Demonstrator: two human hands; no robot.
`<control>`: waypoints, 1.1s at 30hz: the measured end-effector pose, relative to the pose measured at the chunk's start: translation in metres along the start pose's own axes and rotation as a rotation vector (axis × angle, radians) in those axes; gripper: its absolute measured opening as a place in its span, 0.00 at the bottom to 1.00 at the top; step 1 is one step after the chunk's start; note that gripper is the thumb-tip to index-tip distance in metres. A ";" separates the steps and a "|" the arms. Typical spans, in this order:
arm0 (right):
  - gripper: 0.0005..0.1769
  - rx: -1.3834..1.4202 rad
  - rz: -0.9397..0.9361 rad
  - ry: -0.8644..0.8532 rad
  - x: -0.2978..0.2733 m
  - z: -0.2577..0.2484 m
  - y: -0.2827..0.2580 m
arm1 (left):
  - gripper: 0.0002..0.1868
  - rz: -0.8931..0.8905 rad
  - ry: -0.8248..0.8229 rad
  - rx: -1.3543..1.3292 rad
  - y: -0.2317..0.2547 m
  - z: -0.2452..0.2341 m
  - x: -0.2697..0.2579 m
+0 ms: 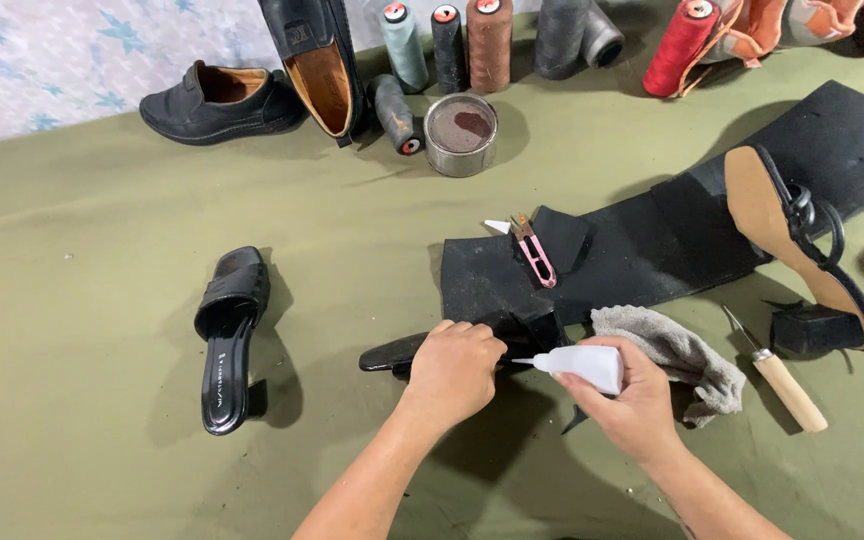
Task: The person applies glue from a white bottle to the sole of a black high-heeled shoe and presses a black sole piece onto it. They repeat the process on the other shoe, using a cloth to wipe excess glue and ensure the pieces adhere properly.
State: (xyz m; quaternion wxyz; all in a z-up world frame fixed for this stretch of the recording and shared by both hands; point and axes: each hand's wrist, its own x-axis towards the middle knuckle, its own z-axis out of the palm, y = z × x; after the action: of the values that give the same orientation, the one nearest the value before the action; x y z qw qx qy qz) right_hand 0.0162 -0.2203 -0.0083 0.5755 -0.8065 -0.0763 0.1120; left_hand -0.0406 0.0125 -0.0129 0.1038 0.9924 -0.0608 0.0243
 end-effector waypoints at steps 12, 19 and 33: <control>0.21 -0.143 -0.013 0.011 0.002 0.004 -0.009 | 0.09 0.046 0.044 0.008 -0.001 0.002 0.000; 0.21 -0.191 -0.024 0.001 0.001 0.008 -0.013 | 0.10 0.036 0.009 0.022 0.001 0.001 -0.001; 0.22 -0.364 -0.313 -0.003 0.002 0.006 -0.019 | 0.07 0.056 0.011 0.033 0.002 0.001 -0.005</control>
State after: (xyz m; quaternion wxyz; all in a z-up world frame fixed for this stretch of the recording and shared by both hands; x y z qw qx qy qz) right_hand 0.0166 -0.2086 0.0075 0.4308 -0.8752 -0.2202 0.0069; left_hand -0.0456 0.0113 -0.0137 0.0872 0.9918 -0.0876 0.0336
